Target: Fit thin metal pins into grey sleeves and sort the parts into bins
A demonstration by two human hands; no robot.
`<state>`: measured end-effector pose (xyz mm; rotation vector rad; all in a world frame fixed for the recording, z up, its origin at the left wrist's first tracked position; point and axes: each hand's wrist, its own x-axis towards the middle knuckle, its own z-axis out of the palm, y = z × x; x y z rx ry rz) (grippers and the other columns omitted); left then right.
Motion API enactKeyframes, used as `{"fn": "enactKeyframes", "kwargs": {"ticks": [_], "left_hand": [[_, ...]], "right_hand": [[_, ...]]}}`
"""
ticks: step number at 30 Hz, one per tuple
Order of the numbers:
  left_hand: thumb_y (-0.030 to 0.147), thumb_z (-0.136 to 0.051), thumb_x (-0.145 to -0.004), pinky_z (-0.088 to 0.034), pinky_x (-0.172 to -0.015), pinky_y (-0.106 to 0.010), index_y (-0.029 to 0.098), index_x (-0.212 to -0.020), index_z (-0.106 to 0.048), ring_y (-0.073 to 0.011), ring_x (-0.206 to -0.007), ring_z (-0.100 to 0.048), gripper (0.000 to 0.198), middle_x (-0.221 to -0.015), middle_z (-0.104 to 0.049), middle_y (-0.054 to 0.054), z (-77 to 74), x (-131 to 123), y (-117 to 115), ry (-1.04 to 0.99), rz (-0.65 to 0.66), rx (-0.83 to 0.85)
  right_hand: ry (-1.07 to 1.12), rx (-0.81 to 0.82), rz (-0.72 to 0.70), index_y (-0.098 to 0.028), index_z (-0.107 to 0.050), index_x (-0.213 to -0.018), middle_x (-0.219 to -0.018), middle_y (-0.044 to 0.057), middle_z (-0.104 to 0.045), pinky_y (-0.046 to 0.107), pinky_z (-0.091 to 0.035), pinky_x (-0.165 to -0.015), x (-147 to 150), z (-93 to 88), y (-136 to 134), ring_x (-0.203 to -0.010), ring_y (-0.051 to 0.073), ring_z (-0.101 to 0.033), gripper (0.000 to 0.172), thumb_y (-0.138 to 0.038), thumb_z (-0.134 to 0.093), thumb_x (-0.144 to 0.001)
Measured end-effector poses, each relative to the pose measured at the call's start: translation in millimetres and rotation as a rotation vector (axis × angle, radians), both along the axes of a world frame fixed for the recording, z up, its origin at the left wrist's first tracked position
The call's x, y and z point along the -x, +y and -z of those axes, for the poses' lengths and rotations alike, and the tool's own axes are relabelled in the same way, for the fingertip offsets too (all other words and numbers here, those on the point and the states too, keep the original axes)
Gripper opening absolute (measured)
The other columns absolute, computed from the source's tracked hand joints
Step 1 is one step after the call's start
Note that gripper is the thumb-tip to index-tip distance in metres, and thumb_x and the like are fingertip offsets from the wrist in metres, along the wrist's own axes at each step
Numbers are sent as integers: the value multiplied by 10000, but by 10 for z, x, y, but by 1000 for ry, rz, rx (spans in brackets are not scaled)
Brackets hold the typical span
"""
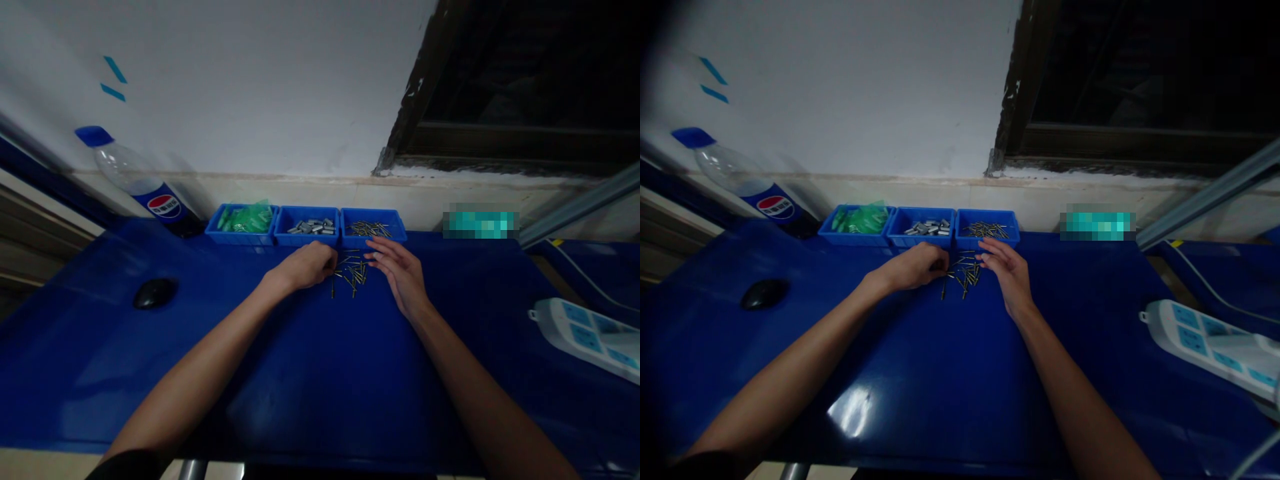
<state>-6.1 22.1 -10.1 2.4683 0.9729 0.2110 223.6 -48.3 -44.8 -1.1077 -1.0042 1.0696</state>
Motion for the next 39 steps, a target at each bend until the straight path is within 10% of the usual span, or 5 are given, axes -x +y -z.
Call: {"fn": "enactKeyframes", "kwargs": {"ticks": [19, 30, 39], "left_hand": [[112, -727, -785, -546, -697, -261, 151, -901, -703, -145, -720, -723, 124, -799, -766, -25, -211, -152, -88, -564, -85, 74], [63, -729, -794, -528, -697, -258, 145, -912, -703, -148, -733, -722, 146, -812, -762, -26, -218, -176, -105, -499, -44, 53], [159, -781, -837, -528, -857, -310, 153, -1117, -771, -220, -972, -729, 281, -1067, -787, -97, -167, -18, -37, 73, 11, -27]], "right_hand": [[-43, 60, -181, -245, -845, -1052, -923, 73, -846, 399, -604, -782, 63, 52, -13, -782, 224, -775, 314, -403, -894, -785], [7, 59, -194, -250, -863, -985, -903, 65, -847, 386, -594, -803, 43, 63, -20, -799, 218, -777, 243, -369, -911, -780], [-1, -65, 34, -292, -854, -1039, -1058, 56, -843, 433, -606, -867, -2, 14, 22, -921, 241, -778, 211, -349, -825, -838]]}}
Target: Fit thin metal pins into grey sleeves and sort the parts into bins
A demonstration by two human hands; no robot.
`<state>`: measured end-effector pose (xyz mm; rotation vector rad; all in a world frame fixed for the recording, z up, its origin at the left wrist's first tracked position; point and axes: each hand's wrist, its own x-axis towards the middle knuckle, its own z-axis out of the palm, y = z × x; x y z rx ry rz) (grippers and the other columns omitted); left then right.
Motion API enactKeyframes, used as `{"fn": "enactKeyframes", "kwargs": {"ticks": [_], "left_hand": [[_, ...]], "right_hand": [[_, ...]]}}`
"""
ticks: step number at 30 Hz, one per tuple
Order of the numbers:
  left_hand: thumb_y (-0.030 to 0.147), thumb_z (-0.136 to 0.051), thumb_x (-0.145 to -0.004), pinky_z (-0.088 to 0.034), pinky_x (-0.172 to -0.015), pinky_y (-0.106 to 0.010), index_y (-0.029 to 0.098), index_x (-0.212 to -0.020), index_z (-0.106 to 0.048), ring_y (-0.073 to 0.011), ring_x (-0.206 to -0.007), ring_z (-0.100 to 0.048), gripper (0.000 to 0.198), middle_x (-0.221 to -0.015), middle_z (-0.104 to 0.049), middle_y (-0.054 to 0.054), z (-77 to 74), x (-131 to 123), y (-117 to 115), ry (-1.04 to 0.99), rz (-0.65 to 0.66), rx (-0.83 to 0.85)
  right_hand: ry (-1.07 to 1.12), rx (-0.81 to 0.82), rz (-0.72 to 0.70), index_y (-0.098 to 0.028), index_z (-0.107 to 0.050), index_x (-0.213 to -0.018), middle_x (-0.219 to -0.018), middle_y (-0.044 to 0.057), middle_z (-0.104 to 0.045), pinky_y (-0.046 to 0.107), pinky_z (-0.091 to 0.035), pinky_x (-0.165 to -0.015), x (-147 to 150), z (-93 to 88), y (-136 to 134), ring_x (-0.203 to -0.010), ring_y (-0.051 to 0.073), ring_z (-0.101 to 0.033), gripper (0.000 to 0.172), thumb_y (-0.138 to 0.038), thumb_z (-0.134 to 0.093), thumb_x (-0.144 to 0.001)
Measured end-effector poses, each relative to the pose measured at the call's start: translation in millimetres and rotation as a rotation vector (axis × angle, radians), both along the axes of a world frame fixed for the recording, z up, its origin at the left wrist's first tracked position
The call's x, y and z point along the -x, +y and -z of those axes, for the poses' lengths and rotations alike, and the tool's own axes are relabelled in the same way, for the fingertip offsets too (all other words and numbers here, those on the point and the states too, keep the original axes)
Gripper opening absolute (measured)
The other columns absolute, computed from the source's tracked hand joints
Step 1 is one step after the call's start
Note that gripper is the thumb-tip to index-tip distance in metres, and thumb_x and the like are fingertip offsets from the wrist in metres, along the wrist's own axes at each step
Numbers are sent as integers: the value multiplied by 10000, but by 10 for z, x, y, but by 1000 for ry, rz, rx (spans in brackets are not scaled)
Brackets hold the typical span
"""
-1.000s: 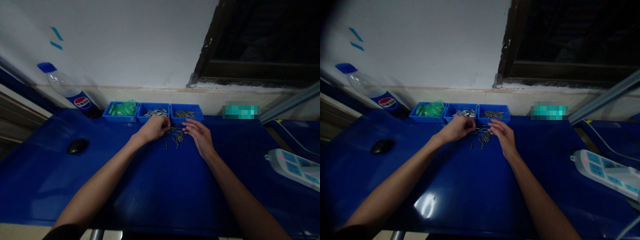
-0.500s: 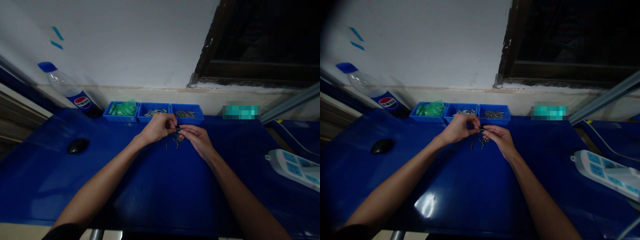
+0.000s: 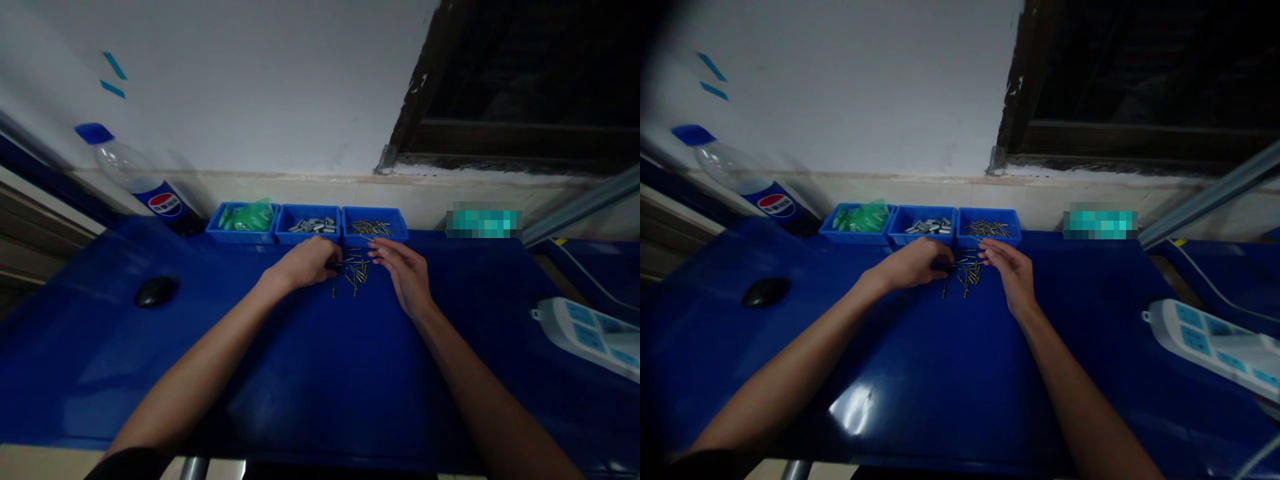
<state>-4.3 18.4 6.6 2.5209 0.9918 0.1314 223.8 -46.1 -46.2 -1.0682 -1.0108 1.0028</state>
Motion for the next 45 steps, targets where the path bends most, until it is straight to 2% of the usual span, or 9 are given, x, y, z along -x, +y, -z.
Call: {"fn": "enactKeyframes", "kwargs": {"ticks": [3, 6, 14, 18, 22, 25, 38, 42, 45], "left_hand": [[120, -740, -859, -524, -854, -321, 158, -1103, -783, -239, -1006, -731, 250, -1086, -788, -110, 41, -12, -2, 85, -10, 10], [98, -690, -884, -507, -792, -323, 160, -1022, -790, -236, -936, -731, 182, -1021, -787, -109, 51, -48, -15, 111, -25, -2], [93, -629, -913, -434, -690, -284, 153, -959, -748, -188, -793, -679, 141, -913, -759, -88, 37, -32, -32, 82, -41, -24], [91, -614, -918, -436, -681, -270, 147, -970, -731, -157, -715, -659, 140, -824, -748, -54, 20, -27, -3, -102, -33, -9], [114, -688, -862, -472, -706, -263, 141, -930, -715, -148, -737, -683, 78, -821, -749, -36, -18, -79, -10, -367, -29, -17], [128, -725, -834, -482, -698, -255, 149, -891, -701, -138, -725, -684, 65, -797, -736, -15, -45, -117, -42, -468, -11, -26], [132, -757, -855, -508, -706, -257, 152, -886, -697, -139, -735, -708, 71, -802, -754, -20, -53, -158, -86, -516, 31, 9], [173, -768, -873, -514, -733, -271, 152, -920, -702, -151, -761, -713, 84, -846, -765, -31, -52, -152, -82, -495, 20, -2], [213, -785, -879, -502, -738, -284, 151, -1000, -705, -170, -779, -713, 157, -862, -766, -37, -45, -120, -60, -403, -18, -21]], "right_hand": [[16, -3, 22, -352, -814, -1180, -1281, 43, -796, 476, -600, -955, -32, -4, 6, -1092, 273, -767, 339, -315, -814, -844], [-15, 7, 13, -356, -797, -1208, -1306, 49, -784, 503, -601, -971, -46, 8, 7, -1099, 288, -767, 351, -316, -793, -859], [34, 39, -18, -325, -826, -1097, -1220, 41, -815, 423, -602, -872, -15, -17, -14, -968, 236, -774, 256, -302, -811, -842], [48, 47, -37, -312, -824, -1095, -1162, 37, -829, 386, -589, -827, -16, -20, -16, -916, 211, -769, 254, -310, -815, -841], [19, 73, -72, -285, -826, -1090, -1017, 43, -843, 367, -575, -771, -8, -8, -10, -833, 197, -755, 259, -325, -822, -834], [-23, 92, -135, -260, -842, -1049, -937, 52, -841, 368, -570, -756, 13, 8, -11, -805, 201, -748, 245, -344, -839, -819], [10, 95, -243, -257, -870, -997, -907, 63, -838, 383, -564, -778, 42, 49, -45, -792, 208, -744, 223, -357, -891, -799], [15, 94, -214, -253, -871, -940, -856, 57, -831, 385, -559, -762, 43, 16, -38, -750, 203, -733, 186, -352, -892, -784], [39, 59, -131, -265, -866, -889, -813, 43, -815, 393, -564, -768, 25, -24, -27, -739, 200, -718, 114, -342, -855, -805]]}}
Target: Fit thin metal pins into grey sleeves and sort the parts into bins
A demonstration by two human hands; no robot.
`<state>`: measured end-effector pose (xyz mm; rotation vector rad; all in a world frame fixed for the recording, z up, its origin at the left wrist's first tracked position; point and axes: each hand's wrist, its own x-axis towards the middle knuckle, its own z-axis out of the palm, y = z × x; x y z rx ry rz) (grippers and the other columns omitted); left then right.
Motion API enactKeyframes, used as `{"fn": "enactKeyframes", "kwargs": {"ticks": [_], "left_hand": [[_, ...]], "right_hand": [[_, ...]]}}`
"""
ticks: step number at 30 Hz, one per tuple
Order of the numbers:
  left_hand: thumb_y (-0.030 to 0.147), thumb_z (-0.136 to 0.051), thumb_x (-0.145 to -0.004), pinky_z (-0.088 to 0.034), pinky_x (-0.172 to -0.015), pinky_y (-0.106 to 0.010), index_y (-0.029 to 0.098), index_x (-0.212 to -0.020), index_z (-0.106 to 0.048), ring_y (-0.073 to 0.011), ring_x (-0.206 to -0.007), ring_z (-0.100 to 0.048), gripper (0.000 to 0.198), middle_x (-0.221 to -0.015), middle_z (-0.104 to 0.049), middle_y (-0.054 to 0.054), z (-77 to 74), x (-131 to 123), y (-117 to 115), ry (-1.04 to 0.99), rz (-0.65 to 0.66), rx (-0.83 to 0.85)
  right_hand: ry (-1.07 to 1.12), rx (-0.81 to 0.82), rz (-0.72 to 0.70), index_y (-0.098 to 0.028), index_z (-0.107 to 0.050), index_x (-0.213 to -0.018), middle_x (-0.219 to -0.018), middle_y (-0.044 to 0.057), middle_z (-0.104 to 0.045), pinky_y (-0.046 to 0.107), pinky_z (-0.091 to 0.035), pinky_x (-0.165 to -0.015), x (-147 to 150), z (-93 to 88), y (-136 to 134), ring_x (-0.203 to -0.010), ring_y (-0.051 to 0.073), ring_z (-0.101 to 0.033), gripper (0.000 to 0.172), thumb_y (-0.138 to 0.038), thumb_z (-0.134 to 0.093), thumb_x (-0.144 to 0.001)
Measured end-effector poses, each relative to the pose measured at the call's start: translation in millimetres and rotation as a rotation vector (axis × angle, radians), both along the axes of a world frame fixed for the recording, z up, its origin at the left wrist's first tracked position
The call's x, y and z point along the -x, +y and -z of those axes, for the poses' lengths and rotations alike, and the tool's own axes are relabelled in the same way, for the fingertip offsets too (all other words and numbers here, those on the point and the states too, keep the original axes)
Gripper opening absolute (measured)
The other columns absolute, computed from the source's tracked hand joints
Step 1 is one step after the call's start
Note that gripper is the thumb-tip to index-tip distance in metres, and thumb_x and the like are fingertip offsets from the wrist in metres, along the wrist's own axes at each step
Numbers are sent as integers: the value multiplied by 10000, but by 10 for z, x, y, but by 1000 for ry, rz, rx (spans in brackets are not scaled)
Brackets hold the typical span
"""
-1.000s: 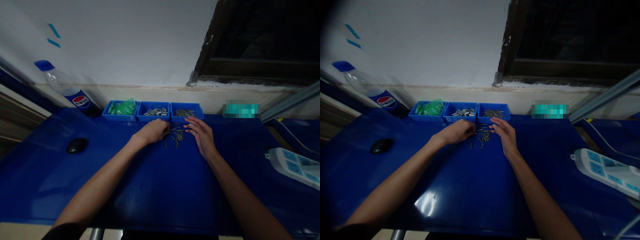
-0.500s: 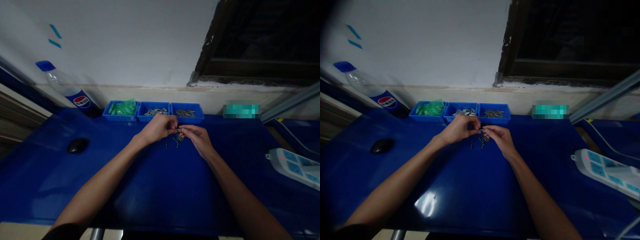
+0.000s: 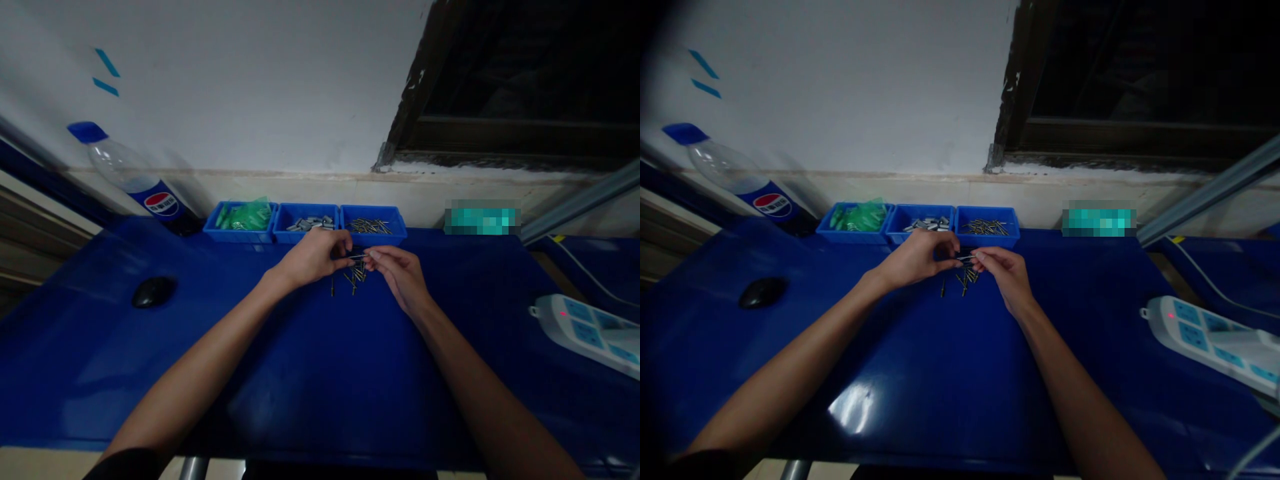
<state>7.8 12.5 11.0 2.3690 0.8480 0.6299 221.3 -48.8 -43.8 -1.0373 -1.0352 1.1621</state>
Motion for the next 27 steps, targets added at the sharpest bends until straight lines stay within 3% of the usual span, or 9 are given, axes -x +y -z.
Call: {"fn": "enactKeyframes", "kwargs": {"ticks": [2, 6, 9, 16, 27], "left_hand": [[199, -769, -887, -486, -714, -282, 149, -1021, -710, -172, -754, -700, 155, -837, -757, -33, 14, 30, 21, 94, -4, 15], [181, -786, -852, -481, -714, -282, 145, -1012, -755, -176, -772, -690, 167, -880, -763, -52, 62, 67, 44, 268, 92, 51], [159, -809, -813, -489, -721, -279, 141, -1069, -777, -181, -803, -698, 258, -920, -770, -70, 99, 62, 37, 346, 131, 79], [57, -712, -805, -477, -669, -257, 124, -1014, -777, -155, -732, -685, 229, -860, -768, -65, 138, 52, 34, 360, 134, 106], [-33, -634, -693, -432, -610, -254, 151, -960, -748, -175, -713, -689, 344, -818, -752, -55, 75, 5, -49, 404, -6, 137]], "right_hand": [[24, -29, 65, -287, -862, -922, -886, 40, -827, 408, -577, -820, -20, -24, 7, -807, 211, -735, 112, -324, -827, -822], [6, -57, 103, -354, -801, -1185, -1291, 39, -787, 477, -577, -981, -53, -36, 17, -1114, 270, -748, 343, -322, -791, -844], [-50, -51, 89, -370, -738, -1299, -1422, 49, -722, 512, -564, -1034, -62, -24, 15, -1216, 296, -721, 433, -352, -759, -867], [23, -7, 53, -351, -774, -1194, -1350, 43, -758, 498, -570, -1019, -51, -33, -1, -1115, 281, -752, 351, -315, -772, -845], [36, -8, 42, -322, -791, -1119, -1291, 63, -786, 498, -574, -979, -31, -25, -4, -1051, 277, -761, 284, -350, -790, -836]]}}
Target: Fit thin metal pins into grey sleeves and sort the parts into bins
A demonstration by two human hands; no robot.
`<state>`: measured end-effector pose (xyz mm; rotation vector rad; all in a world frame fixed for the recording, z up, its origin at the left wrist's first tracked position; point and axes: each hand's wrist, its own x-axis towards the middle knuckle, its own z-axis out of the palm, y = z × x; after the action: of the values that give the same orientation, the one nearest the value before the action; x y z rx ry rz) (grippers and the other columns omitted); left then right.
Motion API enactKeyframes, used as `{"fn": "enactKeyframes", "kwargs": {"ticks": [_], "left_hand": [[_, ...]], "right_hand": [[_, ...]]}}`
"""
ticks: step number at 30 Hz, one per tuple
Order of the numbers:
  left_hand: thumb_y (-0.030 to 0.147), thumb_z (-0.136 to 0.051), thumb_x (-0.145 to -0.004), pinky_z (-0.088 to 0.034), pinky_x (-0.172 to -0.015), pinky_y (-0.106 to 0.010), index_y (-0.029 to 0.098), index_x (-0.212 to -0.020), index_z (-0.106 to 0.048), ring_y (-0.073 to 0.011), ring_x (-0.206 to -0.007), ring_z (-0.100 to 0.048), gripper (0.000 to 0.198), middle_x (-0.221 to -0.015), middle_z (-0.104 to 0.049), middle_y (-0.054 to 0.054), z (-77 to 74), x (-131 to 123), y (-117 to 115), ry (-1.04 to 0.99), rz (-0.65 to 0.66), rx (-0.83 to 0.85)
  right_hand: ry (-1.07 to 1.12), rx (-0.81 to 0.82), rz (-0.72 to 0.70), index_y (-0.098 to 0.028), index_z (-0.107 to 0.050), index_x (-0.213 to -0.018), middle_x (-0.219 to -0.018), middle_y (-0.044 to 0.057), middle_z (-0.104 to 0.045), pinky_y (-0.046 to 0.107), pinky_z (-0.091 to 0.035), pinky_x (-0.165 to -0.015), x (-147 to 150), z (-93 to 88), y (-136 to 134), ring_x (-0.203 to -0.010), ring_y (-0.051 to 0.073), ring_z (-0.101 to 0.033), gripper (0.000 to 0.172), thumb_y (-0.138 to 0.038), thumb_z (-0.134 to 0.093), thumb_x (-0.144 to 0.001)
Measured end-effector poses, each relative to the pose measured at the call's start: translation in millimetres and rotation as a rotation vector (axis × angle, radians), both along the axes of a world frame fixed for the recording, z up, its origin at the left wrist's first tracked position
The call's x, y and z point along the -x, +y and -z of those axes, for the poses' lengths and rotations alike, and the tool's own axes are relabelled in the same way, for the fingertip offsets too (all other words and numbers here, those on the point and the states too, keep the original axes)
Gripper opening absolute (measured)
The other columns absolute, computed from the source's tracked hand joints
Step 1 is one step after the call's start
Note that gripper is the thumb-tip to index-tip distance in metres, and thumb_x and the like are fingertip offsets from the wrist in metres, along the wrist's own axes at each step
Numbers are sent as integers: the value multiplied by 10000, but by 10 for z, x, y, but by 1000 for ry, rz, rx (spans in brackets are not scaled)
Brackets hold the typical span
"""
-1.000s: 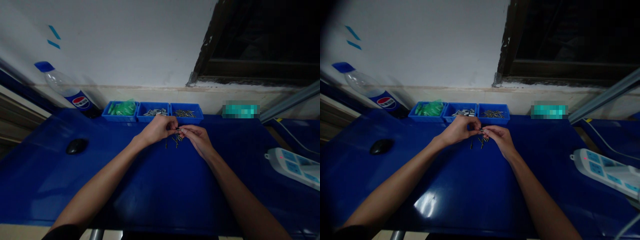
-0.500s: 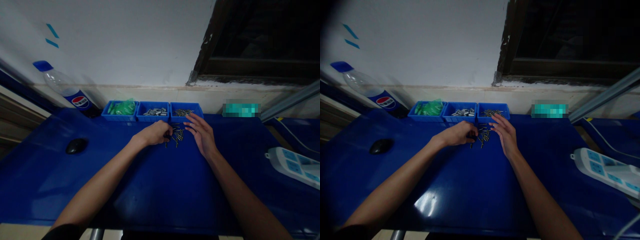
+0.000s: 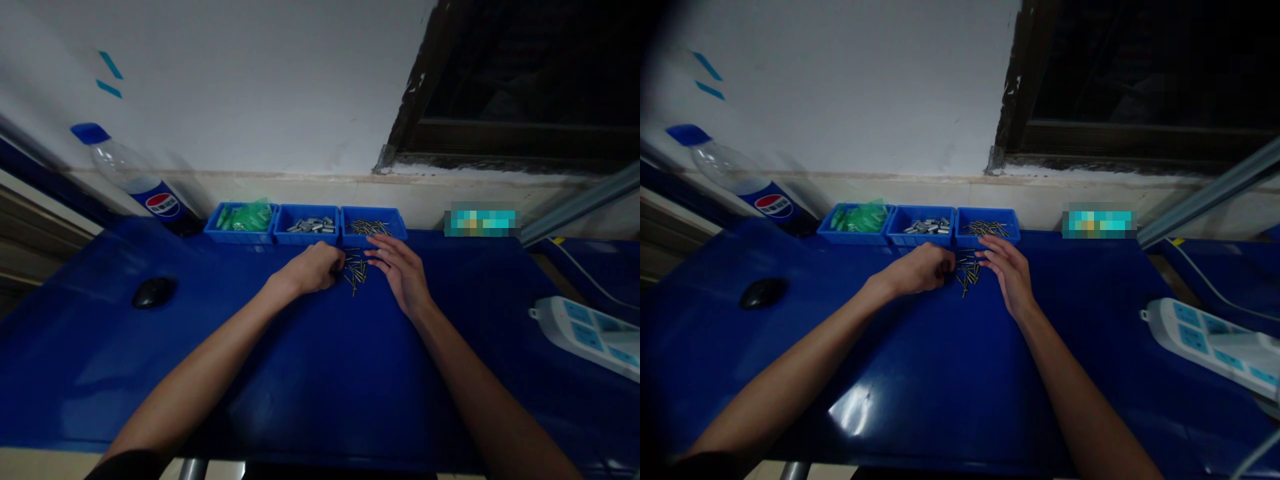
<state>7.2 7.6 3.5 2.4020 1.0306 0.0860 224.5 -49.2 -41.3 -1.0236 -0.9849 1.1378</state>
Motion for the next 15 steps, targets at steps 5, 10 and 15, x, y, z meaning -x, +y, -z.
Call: {"fn": "enactKeyframes", "kwargs": {"ticks": [5, 10, 15], "left_hand": [[-22, -635, -704, -447, -622, -254, 140, -988, -749, -168, -701, -691, 346, -799, -751, -47, 23, 13, 26, -100, -6, -21], [12, -624, -768, -522, -692, -251, 122, -1041, -741, -154, -749, -719, 317, -845, -771, -47, 17, 6, 63, -361, -46, 40], [56, -629, -808, -572, -755, -270, 117, -1019, -737, -134, -749, -708, 245, -852, -764, -42, -15, -43, 61, -586, -101, 106]], "right_hand": [[-17, 2, -7, -318, -787, -1117, -1266, 57, -795, 469, -579, -960, -3, -2, -2, -1031, 261, -764, 276, -359, -784, -845], [-27, 26, -33, -284, -784, -1137, -1159, 70, -825, 432, -590, -897, 5, 17, 5, -951, 241, -771, 311, -367, -797, -837], [-158, 22, -99, -272, -778, -1118, -1055, 62, -842, 412, -598, -852, 56, 25, -6, -904, 236, -782, 323, -405, -835, -829]]}}
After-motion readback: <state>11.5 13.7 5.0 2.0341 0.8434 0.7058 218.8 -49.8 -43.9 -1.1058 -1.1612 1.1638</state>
